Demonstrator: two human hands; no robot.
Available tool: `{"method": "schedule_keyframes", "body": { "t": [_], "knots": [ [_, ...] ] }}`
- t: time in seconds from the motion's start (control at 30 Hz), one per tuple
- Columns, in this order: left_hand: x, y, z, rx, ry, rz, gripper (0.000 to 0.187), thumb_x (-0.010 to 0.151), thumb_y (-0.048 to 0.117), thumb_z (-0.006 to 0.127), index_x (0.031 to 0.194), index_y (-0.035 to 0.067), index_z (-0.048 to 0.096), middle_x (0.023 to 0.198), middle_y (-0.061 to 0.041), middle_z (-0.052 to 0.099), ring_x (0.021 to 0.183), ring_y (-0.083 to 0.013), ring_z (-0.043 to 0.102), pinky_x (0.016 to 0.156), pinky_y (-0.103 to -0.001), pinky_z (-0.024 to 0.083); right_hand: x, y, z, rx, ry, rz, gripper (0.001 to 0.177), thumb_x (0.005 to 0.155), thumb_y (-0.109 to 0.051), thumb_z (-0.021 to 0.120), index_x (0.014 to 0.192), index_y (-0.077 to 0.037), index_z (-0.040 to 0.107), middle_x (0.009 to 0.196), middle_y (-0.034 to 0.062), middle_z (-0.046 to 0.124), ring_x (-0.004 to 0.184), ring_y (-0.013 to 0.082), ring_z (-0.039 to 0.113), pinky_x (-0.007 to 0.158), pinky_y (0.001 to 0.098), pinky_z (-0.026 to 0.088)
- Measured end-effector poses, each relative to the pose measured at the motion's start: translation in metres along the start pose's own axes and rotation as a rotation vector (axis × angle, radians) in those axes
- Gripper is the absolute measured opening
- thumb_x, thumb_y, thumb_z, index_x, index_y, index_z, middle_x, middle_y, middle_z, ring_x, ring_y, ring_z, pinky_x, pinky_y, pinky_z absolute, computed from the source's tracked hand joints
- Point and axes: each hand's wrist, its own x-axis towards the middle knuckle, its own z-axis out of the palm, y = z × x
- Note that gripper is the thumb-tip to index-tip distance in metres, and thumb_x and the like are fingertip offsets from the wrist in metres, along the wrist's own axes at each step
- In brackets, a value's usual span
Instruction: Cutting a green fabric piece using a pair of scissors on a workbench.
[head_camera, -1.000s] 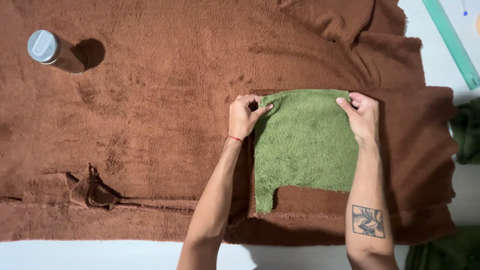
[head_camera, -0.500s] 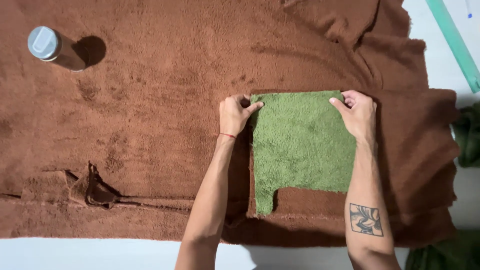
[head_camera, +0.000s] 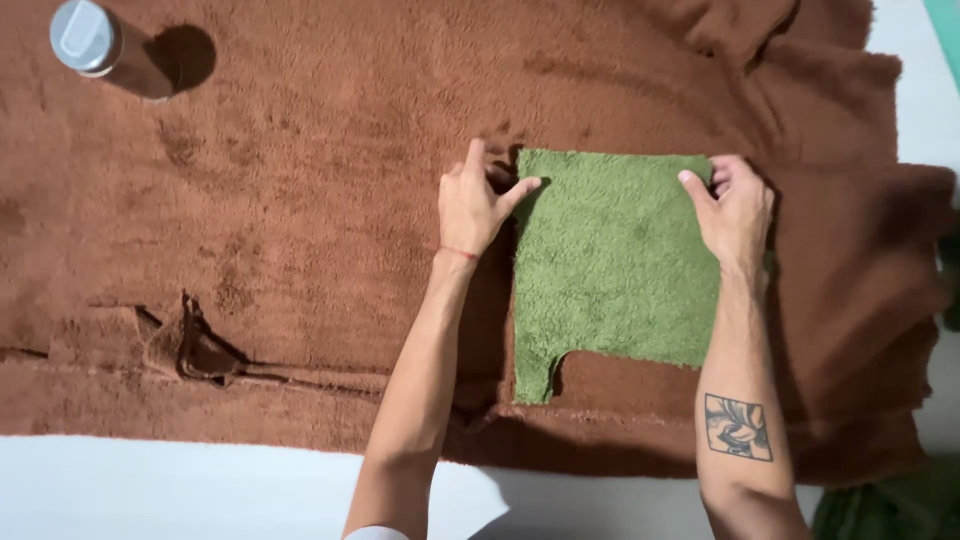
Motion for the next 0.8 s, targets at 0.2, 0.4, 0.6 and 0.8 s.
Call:
{"method": "schedule_keyframes", "body": {
  "t": [0.2, 0.4, 0.6, 0.8],
  "knots": [
    [-0.119, 0.025, -0.048, 0.229, 0.019, -0.031, 0.038, 0.089, 0.033, 0.084, 0.1, 0.003, 0.065, 0.091, -0.018, 0.069, 0.085, -0.0351, 0.063, 0.078, -0.045, 0.052, -0.056, -0.069, -0.031, -0.036, 0.182, -0.287, 0.044, 0.09, -0.002, 0.089, 0.126, 0.003, 0.064, 0.105, 0.0138, 0.066, 0.088, 0.0254, 0.06, 0.082, 0.0384, 0.053],
    [-0.236, 0.04, -0.064, -0.062, -0.114, -0.11, 0.022, 0.093, 0.022, 0.077, 0.106, 0.005, 0.071, 0.103, -0.011, 0.073, 0.094, -0.0284, 0.068, 0.086, -0.038, 0.054, -0.193, -0.134, -0.026, 0.225, -0.415, 0.217, 0.016, 0.092, -0.018, 0.078, 0.103, -0.01, 0.07, 0.09, 0.0074, 0.077, 0.077, 0.0117, 0.073, 0.065, 0.0296, 0.057],
    [-0.275, 0.043, -0.066, 0.129, -0.135, 0.036, 0.026, 0.085, 0.022, 0.08, 0.106, 0.009, 0.073, 0.101, -0.006, 0.07, 0.092, -0.0264, 0.06, 0.082, -0.042, 0.044, -0.254, -0.145, 0.022, 0.189, -0.278, 0.136, 0.063, 0.079, -0.022, 0.091, 0.112, -0.001, 0.043, 0.083, 0.013, 0.075, 0.067, 0.0159, 0.072, 0.054, 0.027, 0.055],
    [-0.264, 0.042, -0.074, 0.097, -0.082, 0.083, 0.018, 0.088, 0.021, 0.079, 0.101, 0.011, 0.072, 0.106, -0.003, 0.07, 0.096, -0.0253, 0.059, 0.084, -0.042, 0.042, -0.265, -0.105, 0.054, 0.844, -0.398, 0.461, 0.049, 0.089, -0.004, 0.078, 0.111, -0.006, 0.034, 0.095, 0.0123, 0.062, 0.06, 0.015, 0.061, 0.035, 0.0309, 0.049]
  ]
}}
